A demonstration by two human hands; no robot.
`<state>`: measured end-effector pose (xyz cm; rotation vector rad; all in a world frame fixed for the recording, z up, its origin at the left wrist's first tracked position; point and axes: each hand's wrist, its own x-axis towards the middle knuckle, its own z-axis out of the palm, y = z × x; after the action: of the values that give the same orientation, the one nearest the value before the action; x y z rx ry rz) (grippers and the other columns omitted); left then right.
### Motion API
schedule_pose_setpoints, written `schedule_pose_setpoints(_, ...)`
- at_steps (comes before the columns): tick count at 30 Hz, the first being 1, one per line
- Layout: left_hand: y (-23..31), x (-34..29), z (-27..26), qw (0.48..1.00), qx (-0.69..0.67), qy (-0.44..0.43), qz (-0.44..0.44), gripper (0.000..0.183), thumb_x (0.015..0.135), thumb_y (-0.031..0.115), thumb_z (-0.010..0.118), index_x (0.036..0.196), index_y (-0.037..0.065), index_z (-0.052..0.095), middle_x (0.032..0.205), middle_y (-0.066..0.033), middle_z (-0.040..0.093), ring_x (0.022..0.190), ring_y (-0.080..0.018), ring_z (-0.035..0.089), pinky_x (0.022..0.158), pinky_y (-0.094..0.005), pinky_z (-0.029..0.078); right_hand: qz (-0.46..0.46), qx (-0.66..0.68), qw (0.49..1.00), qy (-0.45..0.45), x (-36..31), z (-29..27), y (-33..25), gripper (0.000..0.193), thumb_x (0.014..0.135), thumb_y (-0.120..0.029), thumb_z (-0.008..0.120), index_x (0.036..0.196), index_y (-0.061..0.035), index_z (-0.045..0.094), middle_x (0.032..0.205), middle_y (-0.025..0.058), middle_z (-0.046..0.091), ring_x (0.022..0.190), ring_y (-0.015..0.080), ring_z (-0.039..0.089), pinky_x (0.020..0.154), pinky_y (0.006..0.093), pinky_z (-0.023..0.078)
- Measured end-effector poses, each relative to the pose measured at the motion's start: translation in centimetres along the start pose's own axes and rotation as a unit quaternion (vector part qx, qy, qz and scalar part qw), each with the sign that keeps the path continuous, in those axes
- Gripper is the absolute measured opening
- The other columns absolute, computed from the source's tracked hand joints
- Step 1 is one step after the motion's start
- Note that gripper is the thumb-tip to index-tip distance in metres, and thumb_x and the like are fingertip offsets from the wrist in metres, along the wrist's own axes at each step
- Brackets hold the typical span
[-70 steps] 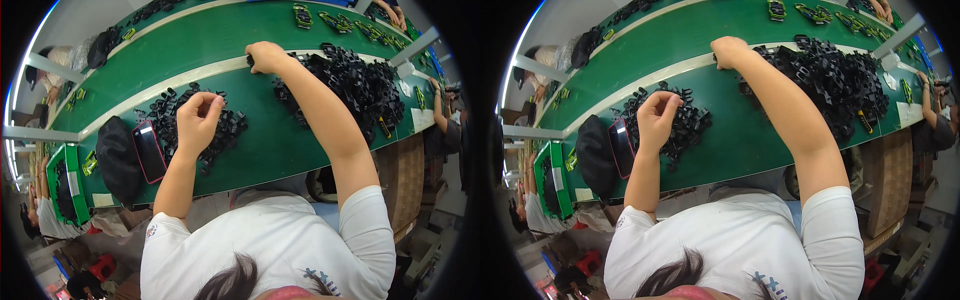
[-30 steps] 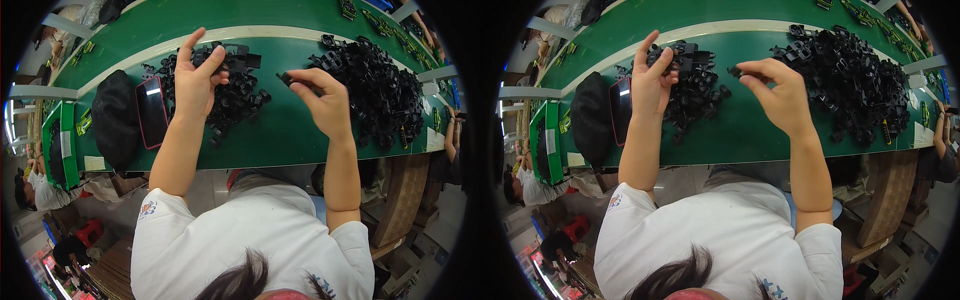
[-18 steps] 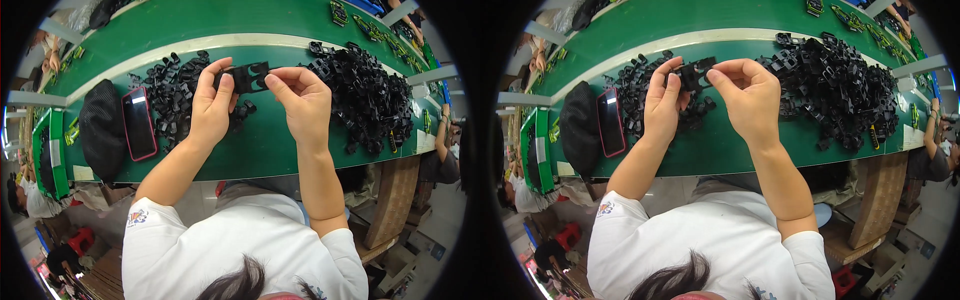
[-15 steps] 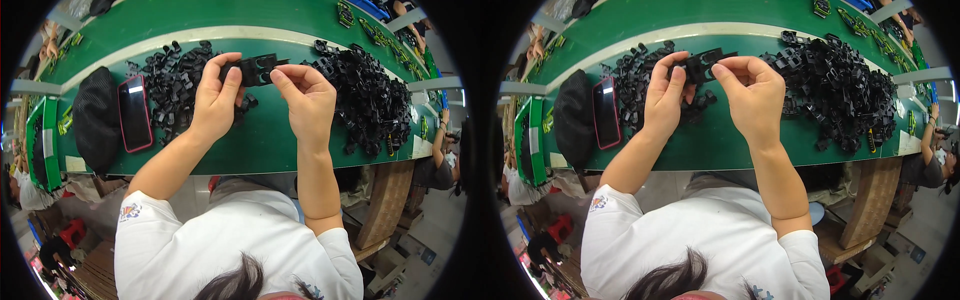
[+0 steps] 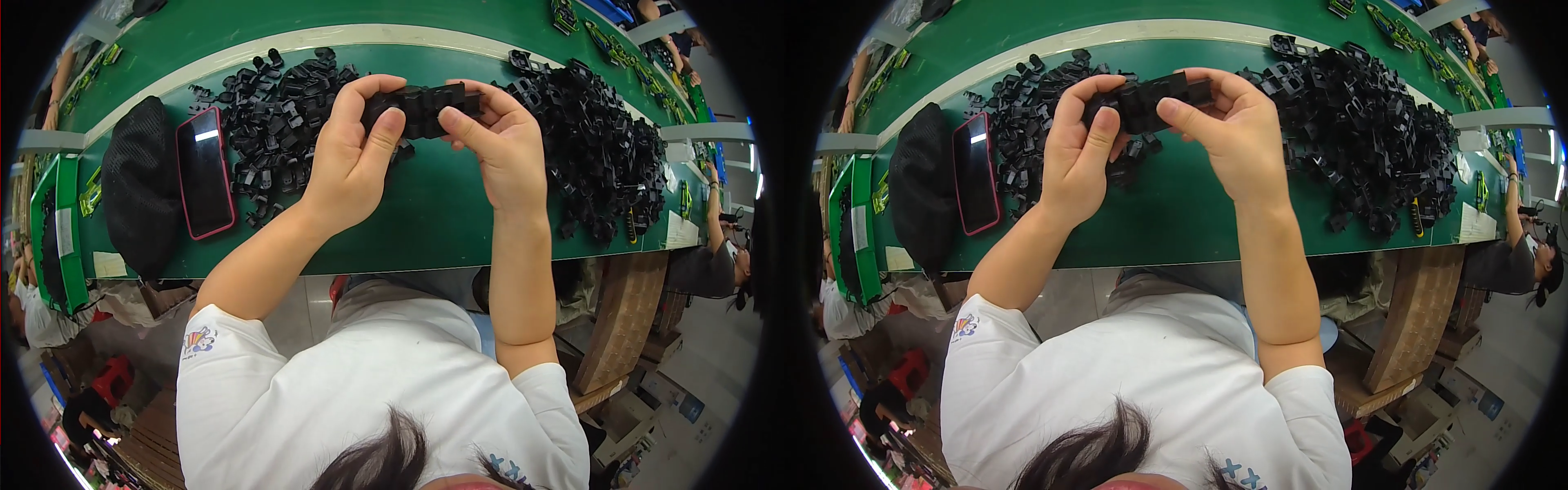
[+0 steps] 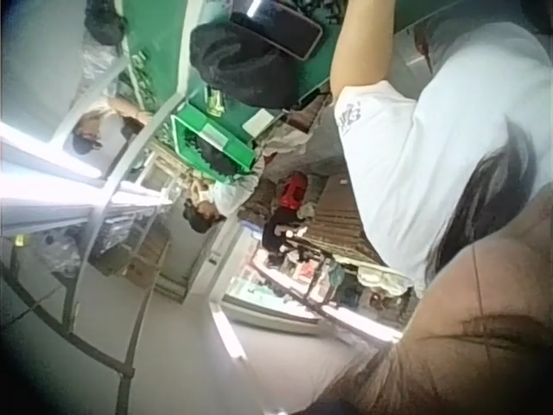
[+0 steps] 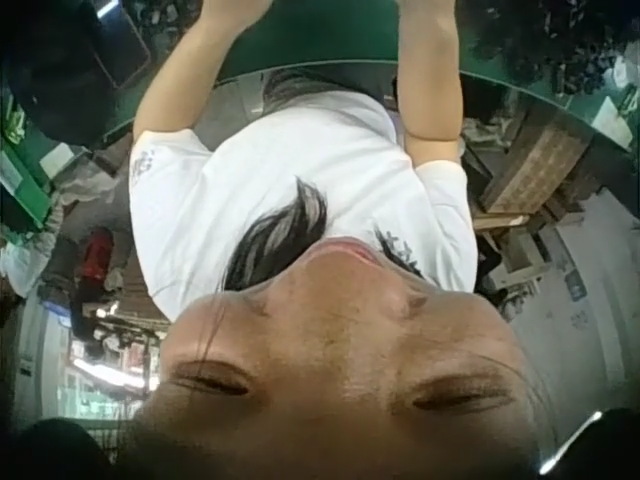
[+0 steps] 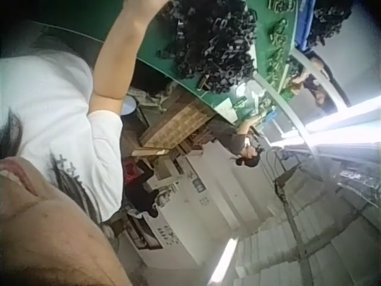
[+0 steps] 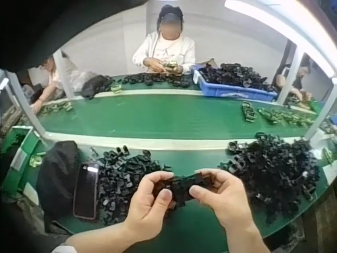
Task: The person assembles toy car components by fitting small plastic pieces into plastic base parts by hand and placing the assembled pieces onto the conveyor track.
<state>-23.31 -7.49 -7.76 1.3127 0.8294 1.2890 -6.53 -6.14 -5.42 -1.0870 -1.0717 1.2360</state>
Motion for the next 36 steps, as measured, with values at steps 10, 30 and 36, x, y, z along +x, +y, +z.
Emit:
schedule_pose_setpoints(10,-0.4,0.3,0.0,0.999,0.006,0.012,-0.048,0.028,0.100,0.019,0.047,0.123,0.005,0.047,0.090,-0.0001,0.054,0.067,-0.0030,0.045,0.057,-0.0150,0.036,0.040,-0.061,0.997,-0.014,0.2,-1.2,0.3,0.040,0.074,-0.020,0.080,0.101,0.0040,0.062,0.077,0.0049,0.065,0.063,0.0072,0.059,0.054,0.0184,0.044)
schedule_pose_setpoints(30,0.5,0.2,-0.3,0.975,0.196,0.086,0.053,0.023,0.091,0.014,0.057,0.109,0.000,0.052,0.081,-0.0125,0.060,0.068,-0.0194,0.059,0.063,-0.0321,0.048,0.063,-0.078,0.994,-0.044,0.4,0.1,0.0,0.041,0.074,-0.008,0.076,0.108,0.0053,0.059,0.089,0.0059,0.064,0.075,0.0079,0.057,0.063,0.0191,0.043)
schedule_pose_setpoints(36,0.9,1.0,0.7,0.963,0.182,-0.004,0.199,0.047,0.077,0.016,0.073,0.115,-0.002,0.049,0.088,-0.0182,0.061,0.076,-0.0280,0.064,0.065,-0.0341,0.049,0.029,-0.076,0.995,-0.062,0.8,-4.8,0.9,0.038,0.079,-0.007,0.071,0.112,0.0055,0.058,0.077,-0.0008,0.058,0.059,0.0021,0.047,0.048,0.0143,0.031)
